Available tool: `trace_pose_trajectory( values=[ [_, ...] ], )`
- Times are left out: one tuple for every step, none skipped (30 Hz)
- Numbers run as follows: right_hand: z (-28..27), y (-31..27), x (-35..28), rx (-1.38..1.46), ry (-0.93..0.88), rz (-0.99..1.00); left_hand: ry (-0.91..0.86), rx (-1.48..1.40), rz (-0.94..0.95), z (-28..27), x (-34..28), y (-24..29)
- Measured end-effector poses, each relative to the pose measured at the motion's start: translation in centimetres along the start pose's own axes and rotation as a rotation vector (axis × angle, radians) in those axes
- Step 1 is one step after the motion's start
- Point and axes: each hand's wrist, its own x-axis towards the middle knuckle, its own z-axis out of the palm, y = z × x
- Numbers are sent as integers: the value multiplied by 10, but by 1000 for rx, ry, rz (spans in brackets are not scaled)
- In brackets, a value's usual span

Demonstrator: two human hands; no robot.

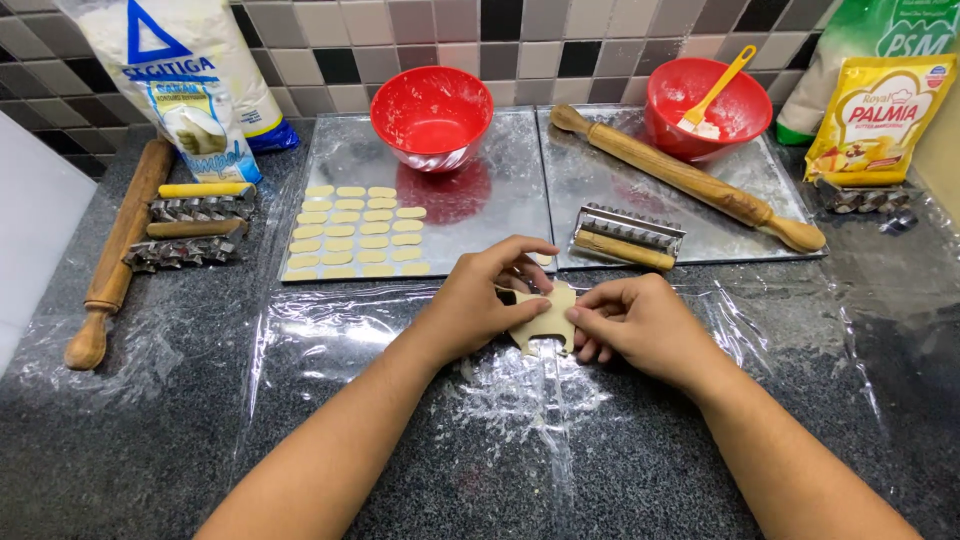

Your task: Cutting out decorative shapes from a sheet of dough using a metal mold and removing the excess.

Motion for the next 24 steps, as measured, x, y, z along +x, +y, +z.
trace_pose_trajectory(
  values=[
    [0, 4, 2, -1, -1, 0, 1, -1, 0, 0, 0, -1],
    [1, 8, 4, -29, 10, -18, -10, 66, 22, 1, 0, -2],
    [1, 12, 6, -56, 21, -36, -21, 134, 44, 1, 0, -3],
    [1, 10, 5, -57, 22, -36, -21, 134, 44, 0, -1, 2],
    [2, 8, 3, -92, 47, -68, -36, 202, 75, -1, -2, 6],
    [3, 7, 2, -127, 72, -100, -52, 271, 105, -3, -3, 11],
    [-2, 14, 6, -126, 72, -100, -53, 272, 105, -2, -3, 9],
    [-7, 20, 11, -271, 200, -227, -39, 360, 137, -2, -3, 7],
    [-12, 27, 17, -416, 328, -354, -26, 448, 169, -2, -2, 5],
    [-19, 26, 17, -417, 327, -354, -25, 447, 168, -2, -1, 2],
    [-25, 24, 18, -570, 445, -524, 3, 511, 193, -2, 0, -1],
    [-31, 23, 19, -722, 561, -695, 31, 576, 218, -3, 0, -3],
    [-36, 26, 22, -723, 560, -696, 32, 575, 218, -2, 0, -5],
    [-41, 29, 25, -775, 585, -722, 55, 622, 228, 0, 0, -6],
    [-46, 33, 27, -826, 610, -749, 78, 668, 237, 2, 0, -7],
    [-46, 35, 29, -827, 611, -748, 77, 667, 238, 3, -1, -7],
    [-46, 37, 31, -869, 604, -729, 78, 699, 245, 3, -2, -7],
    [-46, 39, 33, -911, 595, -712, 79, 731, 252, 3, -3, -7],
    [-46, 39, 33, -911, 595, -711, 79, 731, 252, 4, -4, -6],
    [-45, 39, 34, -928, 594, -685, 57, 726, 264, 5, -5, -4],
    [-45, 39, 35, -946, 594, -659, 36, 721, 277, 6, -5, -3],
    [-47, 42, 37, -947, 592, -660, 38, 720, 276, 6, -5, -5],
    [-49, 45, 39, -930, 582, -681, 73, 730, 319, 7, -4, -7],
    [-51, 48, 40, -913, 575, -701, 106, 740, 364, 8, -2, -8]
  ],
)
